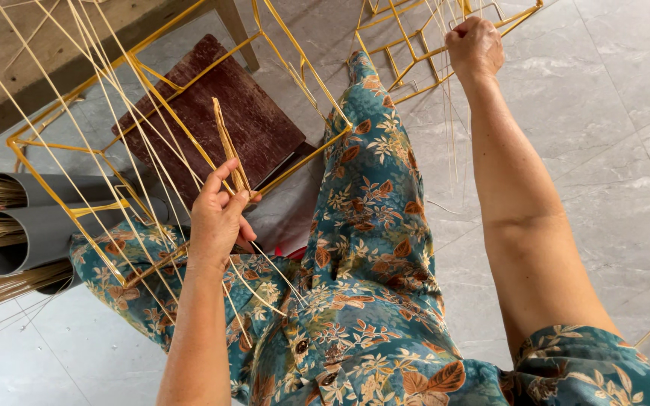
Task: The person weaves thin bamboo strips through a yellow metal frame using both hands. They repeatedly thread the strips through the frame's openings and pull them tight to form a woven pattern.
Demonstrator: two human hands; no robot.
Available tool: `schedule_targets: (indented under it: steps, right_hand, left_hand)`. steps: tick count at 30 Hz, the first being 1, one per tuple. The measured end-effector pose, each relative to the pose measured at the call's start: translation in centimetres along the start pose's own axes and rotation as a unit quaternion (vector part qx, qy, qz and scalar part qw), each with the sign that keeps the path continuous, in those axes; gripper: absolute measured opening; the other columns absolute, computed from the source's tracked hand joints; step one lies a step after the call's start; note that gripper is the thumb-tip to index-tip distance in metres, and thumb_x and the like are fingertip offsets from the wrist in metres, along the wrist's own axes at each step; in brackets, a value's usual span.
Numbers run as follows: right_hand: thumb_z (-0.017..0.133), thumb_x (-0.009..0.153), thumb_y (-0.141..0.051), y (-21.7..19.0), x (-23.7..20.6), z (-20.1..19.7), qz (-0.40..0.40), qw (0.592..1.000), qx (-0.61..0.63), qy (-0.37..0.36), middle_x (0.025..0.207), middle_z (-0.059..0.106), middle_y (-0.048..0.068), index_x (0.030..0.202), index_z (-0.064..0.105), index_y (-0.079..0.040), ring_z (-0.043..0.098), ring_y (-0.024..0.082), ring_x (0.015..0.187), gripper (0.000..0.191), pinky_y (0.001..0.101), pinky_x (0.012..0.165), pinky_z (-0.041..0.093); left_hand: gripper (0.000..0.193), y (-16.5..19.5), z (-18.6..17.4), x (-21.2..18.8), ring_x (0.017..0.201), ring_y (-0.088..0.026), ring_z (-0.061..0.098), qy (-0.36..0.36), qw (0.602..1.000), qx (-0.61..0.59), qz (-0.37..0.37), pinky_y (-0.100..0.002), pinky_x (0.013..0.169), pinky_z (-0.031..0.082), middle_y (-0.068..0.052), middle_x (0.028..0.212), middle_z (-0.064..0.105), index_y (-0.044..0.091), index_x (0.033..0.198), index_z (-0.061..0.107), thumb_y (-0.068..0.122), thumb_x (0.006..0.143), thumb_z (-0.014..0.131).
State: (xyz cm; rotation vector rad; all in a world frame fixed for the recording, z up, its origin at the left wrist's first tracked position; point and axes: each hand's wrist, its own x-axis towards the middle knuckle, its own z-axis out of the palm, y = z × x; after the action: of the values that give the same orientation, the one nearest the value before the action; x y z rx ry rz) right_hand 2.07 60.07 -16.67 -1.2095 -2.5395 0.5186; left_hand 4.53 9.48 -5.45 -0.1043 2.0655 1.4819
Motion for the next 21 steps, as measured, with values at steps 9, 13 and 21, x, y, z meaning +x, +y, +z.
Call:
schedule_targets:
  steps: [9, 13, 21]
  right_hand:
    - [0.070, 0.092, -0.025, -0.5, -0.2, -1.3, -0.005, 0.991, 0.129, -0.027, 0.085, 0.079, 0.000, 0.098, 0.077, -0.013, 0.073, 0.012, 0.079, 0.015, 0.0338, 0.077, 0.056]
    - [0.073, 0.088, -0.011, -0.1, 0.1, -1.6, -0.078, 0.975, 0.204, -0.039, 0.082, 0.076, 0.004, 0.103, 0.077, -0.008, 0.070, 0.009, 0.074, 0.015, 0.0287, 0.072, 0.056]
    - [0.074, 0.092, -0.013, 1.2, 1.1, -1.6, -0.061, 0.974, 0.217, 0.012, 0.081, 0.079, 0.002, 0.096, 0.078, -0.011, 0.075, 0.009, 0.074, 0.006, 0.0273, 0.071, 0.059]
  left_hand:
    - [0.052, 0.8, 0.1, -0.5, 0.041, -0.010, 0.058, 0.014, 0.999, 0.031, -0.014, -0.025, 0.036, 0.049, -0.010, 0.091, 0.076, 0.017, 0.150, 0.046, 0.008, 0.099, 0.055]
    - [0.052, 1.1, 0.2, -0.6, 0.041, -0.010, 0.058, 0.016, 0.999, 0.036, -0.019, -0.025, 0.036, 0.049, -0.009, 0.090, 0.076, 0.018, 0.149, 0.047, 0.008, 0.099, 0.055]
    - [0.052, 0.9, 0.2, -0.5, 0.041, -0.011, 0.059, 0.012, 0.999, 0.033, -0.010, -0.025, 0.036, 0.049, -0.009, 0.090, 0.076, 0.018, 0.149, 0.047, 0.008, 0.099, 0.056]
